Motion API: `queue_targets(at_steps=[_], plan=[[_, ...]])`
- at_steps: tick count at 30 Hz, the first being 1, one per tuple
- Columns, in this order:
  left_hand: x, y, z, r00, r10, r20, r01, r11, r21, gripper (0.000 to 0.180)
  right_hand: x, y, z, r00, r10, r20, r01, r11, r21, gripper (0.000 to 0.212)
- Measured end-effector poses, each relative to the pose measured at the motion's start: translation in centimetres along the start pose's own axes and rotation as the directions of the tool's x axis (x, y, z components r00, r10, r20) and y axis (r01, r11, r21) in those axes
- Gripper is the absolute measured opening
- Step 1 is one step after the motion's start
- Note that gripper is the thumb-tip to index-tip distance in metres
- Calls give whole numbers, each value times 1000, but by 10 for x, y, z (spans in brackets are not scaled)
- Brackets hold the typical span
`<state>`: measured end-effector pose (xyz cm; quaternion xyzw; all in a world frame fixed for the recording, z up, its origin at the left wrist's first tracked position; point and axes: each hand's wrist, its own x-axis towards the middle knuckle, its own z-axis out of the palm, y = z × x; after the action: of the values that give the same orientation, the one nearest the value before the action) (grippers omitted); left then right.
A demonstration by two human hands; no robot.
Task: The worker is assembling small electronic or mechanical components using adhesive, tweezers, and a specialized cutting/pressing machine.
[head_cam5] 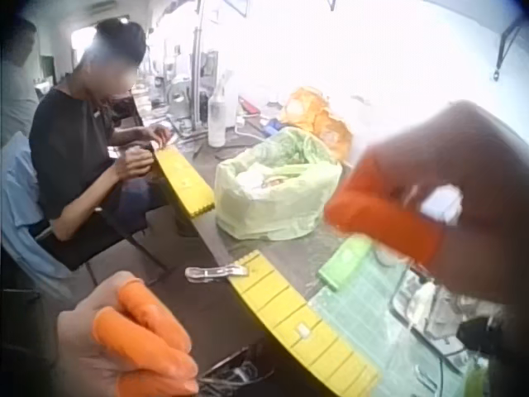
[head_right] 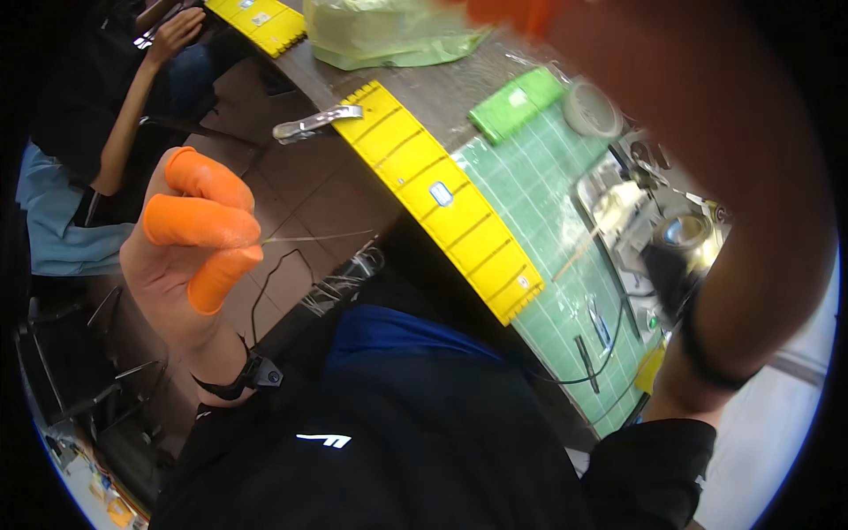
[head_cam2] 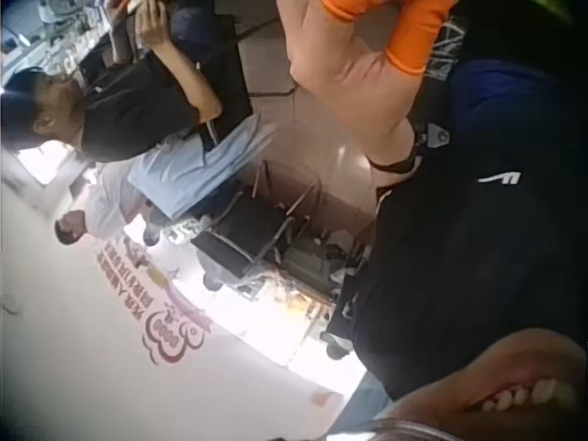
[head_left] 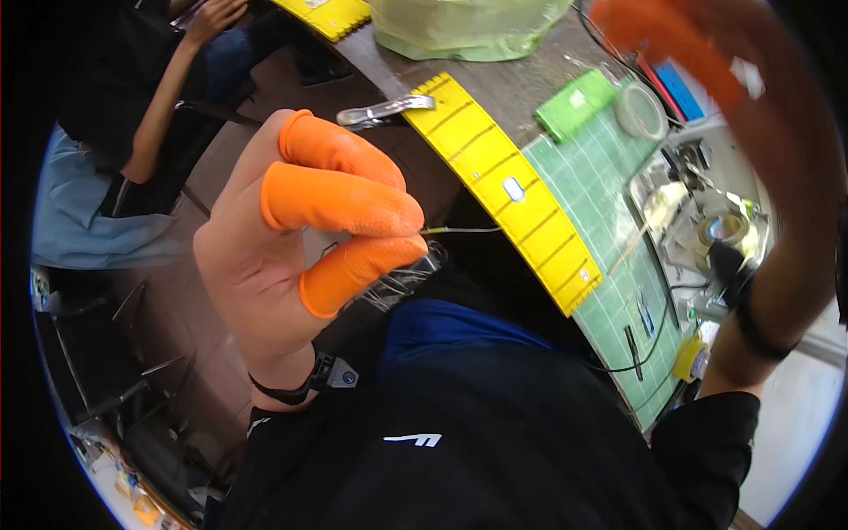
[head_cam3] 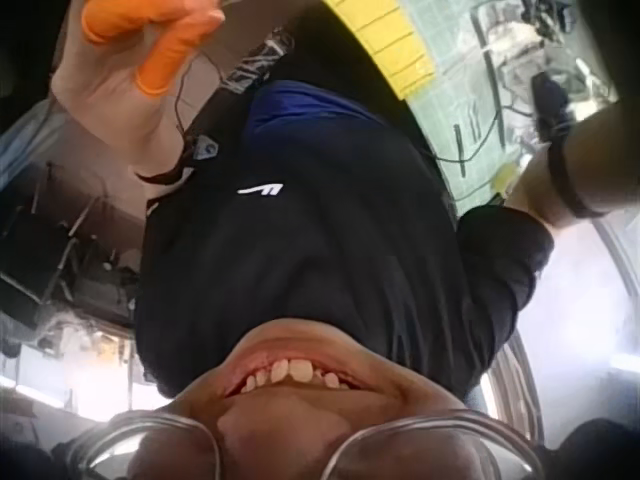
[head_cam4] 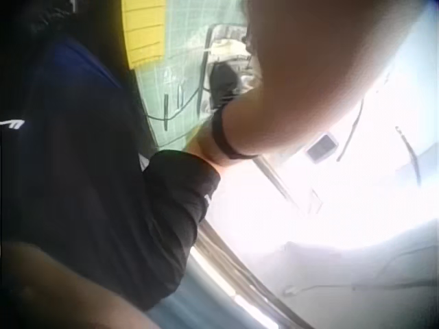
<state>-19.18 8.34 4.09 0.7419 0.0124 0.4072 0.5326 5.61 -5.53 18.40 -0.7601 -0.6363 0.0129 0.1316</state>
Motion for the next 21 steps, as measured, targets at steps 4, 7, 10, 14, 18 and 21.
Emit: queue_targets(at_steps=[4, 7, 10, 14, 18, 21], plan=[[-7, 20, 24, 994, -22, 108, 38, 988, -148, 27, -84, -60, 19, 997, -42, -67, 44, 999, 30, 26], [-4, 39, 39, 975, 21, 220, 29, 975, -221, 25, -139, -67, 33, 939, 106, -328, -96, 994, 45, 36], [-7, 52, 54, 964, 77, 253, -14, 970, -245, 28, -155, -63, 36, 929, -151, -339, 247, 934, 260, 60], [-11, 63, 70, 946, 144, 290, -61, 959, -277, 31, -170, -79, 56, 849, -117, -516, 315, 895, 315, 59], [-15, 75, 84, 952, 72, 296, 10, 964, -267, 32, -185, -79, 60, 800, -28, -600, 294, 889, 350, 57], [-17, 77, 89, 959, 41, 282, 35, 965, -258, 31, -189, -74, 59, 805, -65, -590, 311, 893, 325, 51]])
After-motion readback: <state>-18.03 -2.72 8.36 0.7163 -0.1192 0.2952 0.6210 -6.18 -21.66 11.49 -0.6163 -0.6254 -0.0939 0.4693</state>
